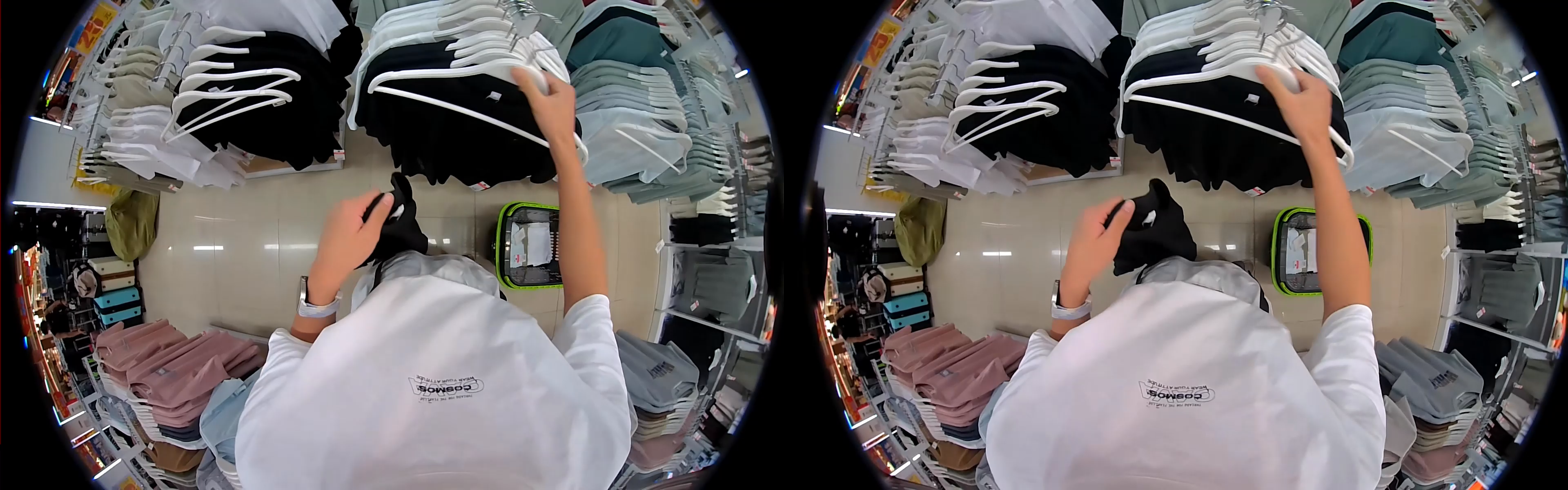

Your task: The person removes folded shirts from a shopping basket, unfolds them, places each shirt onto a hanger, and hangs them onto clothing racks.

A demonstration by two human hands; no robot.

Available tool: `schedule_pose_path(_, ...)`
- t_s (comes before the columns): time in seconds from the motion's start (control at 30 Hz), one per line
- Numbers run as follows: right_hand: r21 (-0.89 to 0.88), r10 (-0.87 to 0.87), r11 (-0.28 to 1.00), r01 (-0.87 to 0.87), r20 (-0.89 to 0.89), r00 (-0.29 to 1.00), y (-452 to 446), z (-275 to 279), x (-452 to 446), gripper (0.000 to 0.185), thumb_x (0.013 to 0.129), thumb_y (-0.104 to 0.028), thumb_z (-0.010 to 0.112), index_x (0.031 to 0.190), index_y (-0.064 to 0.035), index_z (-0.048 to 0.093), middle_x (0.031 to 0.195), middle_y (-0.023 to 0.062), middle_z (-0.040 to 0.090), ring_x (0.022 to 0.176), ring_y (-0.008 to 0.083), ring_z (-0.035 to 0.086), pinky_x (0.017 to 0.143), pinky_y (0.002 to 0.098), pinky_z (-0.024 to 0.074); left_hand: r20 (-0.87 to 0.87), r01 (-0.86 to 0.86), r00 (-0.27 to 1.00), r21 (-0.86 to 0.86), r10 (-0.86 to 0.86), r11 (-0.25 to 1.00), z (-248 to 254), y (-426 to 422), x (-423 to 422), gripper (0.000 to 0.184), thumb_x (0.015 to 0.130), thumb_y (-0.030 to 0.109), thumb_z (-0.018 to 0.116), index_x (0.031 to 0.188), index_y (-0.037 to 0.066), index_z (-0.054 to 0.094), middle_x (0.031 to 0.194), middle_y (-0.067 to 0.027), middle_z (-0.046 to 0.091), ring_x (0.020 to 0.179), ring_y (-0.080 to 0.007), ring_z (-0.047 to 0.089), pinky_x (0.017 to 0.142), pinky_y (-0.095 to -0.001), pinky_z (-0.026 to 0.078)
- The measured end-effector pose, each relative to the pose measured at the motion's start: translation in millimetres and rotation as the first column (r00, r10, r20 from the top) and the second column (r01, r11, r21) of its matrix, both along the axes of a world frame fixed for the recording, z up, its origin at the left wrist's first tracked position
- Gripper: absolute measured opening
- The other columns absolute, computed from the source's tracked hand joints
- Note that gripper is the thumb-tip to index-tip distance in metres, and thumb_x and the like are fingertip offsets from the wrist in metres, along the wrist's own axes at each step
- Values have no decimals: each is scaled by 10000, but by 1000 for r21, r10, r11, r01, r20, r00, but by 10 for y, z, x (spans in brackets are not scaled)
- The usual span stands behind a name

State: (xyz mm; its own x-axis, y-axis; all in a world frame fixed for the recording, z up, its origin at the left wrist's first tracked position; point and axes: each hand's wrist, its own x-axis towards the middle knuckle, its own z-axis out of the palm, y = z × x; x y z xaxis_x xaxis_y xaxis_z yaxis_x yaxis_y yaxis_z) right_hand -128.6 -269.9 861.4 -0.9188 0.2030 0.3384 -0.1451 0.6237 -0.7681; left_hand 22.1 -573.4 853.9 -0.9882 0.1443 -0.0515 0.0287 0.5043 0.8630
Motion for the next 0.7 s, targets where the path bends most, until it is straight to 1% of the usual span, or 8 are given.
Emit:
schedule_pose_path(0.03,-62,-1,998,-4,-75,997,14,33,49,483,721,-452,706,715,26,643,566,21,536,538,97,439,515,285,371,5,-9,1000,0,9,1000,8,-38,-6,277,906,245,499,830,-16,553,628,-172,497,536,-274,416,531,-340,371)
schedule_pose_path(0.1,-61,54,997,-55,-33,998,198,117,162,459,715,-426,722,728,27,648,583,-16,521,557,71,429,506,261,348,-46,-71,997,-88,67,994,50,-106,-16,283,914,243,514,845,-31,529,598,-118,434,554,-160,359,526,-293,344)
schedule_pose_path(0.23,-98,202,971,-218,-150,968,512,87,513,341,762,-311,695,710,16,613,585,-48,472,548,47,381,479,246,289,-80,-165,985,-165,154,972,77,-205,-33,298,917,262,503,874,-28,554,596,-162,464,518,-230,360,513,-316,352)
schedule_pose_path(0.27,-99,213,969,-228,-144,966,607,33,581,341,762,-311,695,710,16,613,585,-48,472,548,47,381,479,246,289,-155,-186,975,-190,158,964,89,-203,-35,289,907,254,499,794,-4,563,583,-195,506,509,-377,464,470,-392,354)
schedule_pose_path(0.3,-101,303,942,-319,-144,942,663,0,655,303,761,-262,692,684,12,586,591,-47,467,544,42,363,471,243,264,-150,-192,975,-191,165,962,97,-208,-32,289,907,254,499,794,-4,563,583,-195,506,509,-377,464,470,-392,354)
schedule_pose_path(0.47,-220,374,891,-397,-140,917,501,-47,946,205,694,-90,703,623,13,541,618,-17,485,529,42,352,459,225,217,-139,-14,990,-212,-16,977,213,-143,-22,270,890,226,523,751,3,583,557,-157,518,468,-322,481,453,-370,353)
schedule_pose_path(0.6,-229,374,886,-403,-160,914,306,16,1084,216,634,-91,755,612,28,577,588,15,529,511,46,394,449,211,262,-205,20,978,-142,-49,990,280,-26,-8,213,881,186,537,817,-6,606,590,-143,507,478,-267,440,454,-332,344)
schedule_pose_path(0.7,-213,397,883,-418,-133,908,191,109,1155,251,615,-104,778,596,33,569,560,18,513,491,48,394,441,212,266,-396,122,889,-277,-229,953,337,80,-37,168,856,166,568,796,20,626,583,-117,508,482,-262,475,452,-346,354)
